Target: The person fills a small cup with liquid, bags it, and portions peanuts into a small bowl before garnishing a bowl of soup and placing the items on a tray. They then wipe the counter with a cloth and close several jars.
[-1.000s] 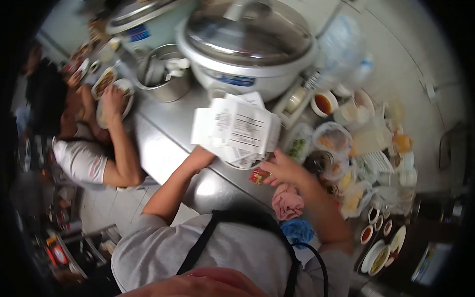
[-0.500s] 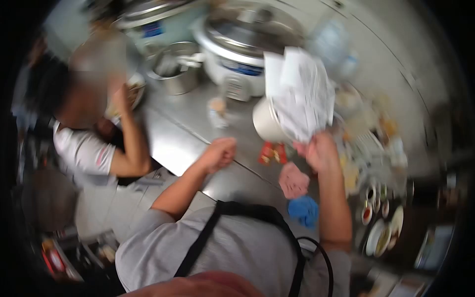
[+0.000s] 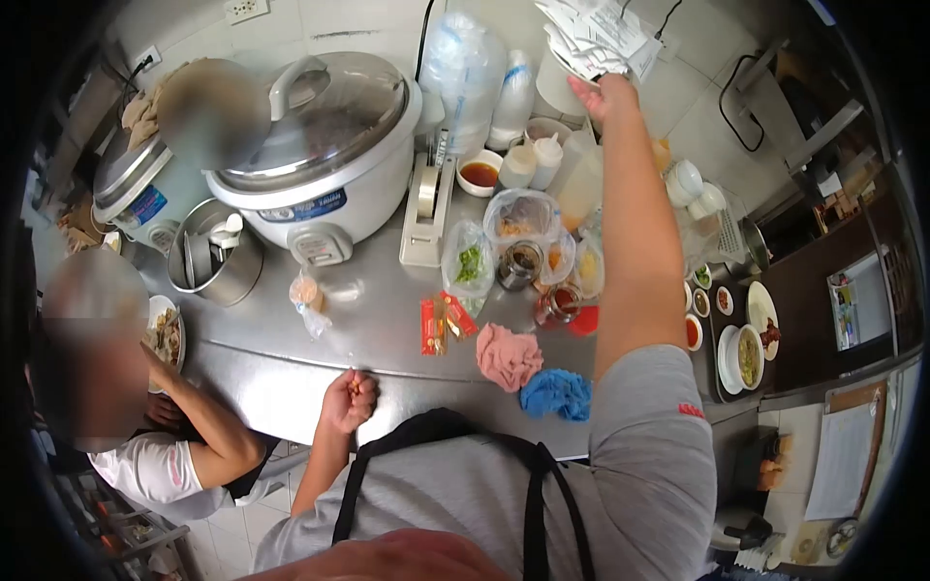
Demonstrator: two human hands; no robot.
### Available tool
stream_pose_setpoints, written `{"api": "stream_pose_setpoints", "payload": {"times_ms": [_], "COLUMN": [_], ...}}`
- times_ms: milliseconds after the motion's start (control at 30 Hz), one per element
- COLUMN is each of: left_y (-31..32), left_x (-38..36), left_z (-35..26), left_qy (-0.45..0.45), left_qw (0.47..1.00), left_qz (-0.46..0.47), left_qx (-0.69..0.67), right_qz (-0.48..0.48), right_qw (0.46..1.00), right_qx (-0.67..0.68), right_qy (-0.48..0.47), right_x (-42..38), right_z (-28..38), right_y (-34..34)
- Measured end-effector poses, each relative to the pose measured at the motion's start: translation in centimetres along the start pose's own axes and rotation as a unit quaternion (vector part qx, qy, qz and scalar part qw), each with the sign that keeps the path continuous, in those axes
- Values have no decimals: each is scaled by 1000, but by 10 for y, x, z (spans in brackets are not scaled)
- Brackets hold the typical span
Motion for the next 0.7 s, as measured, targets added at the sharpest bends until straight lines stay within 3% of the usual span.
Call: {"api": "stream_pose_setpoints", "payload": {"times_ms": [167,300,400,433,633,700], "left_y": [-3,1,-1,-1,0,0], "left_x": [-4,-4,-4,-4,1,6], "left_z": [-2,-1,-2,-2,-3,-6], "left_qy": [22,27,25,24,5,9], "left_qw": [994,994,994,994,991,992], "left_qz": [-80,-86,-81,-89,-105,-98], "left_qx": [67,66,62,64,80,85], "right_qz": [-38,-115,-108,-59,-58,2], "right_qw": [999,992,984,989,987,987], "right_qx": [-12,-39,-109,-109,-84,-124], "right_qy": [-23,32,92,83,121,106], "right_x": [62,81,85,85,60,42], "right_z": [-62,-116,-147,-146,-122,-99], "right_y": [-13,-39,-55,-52,-50,-40]}}
Point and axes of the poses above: each hand's wrist, its own x-axis towards the middle knuckle, its own y-axis out of the palm, z = x × y, the point moved 9 cm from there along x, towards the middle knuckle, and after that the axes turned 12 degrees about -y, right-handed, at the moved point
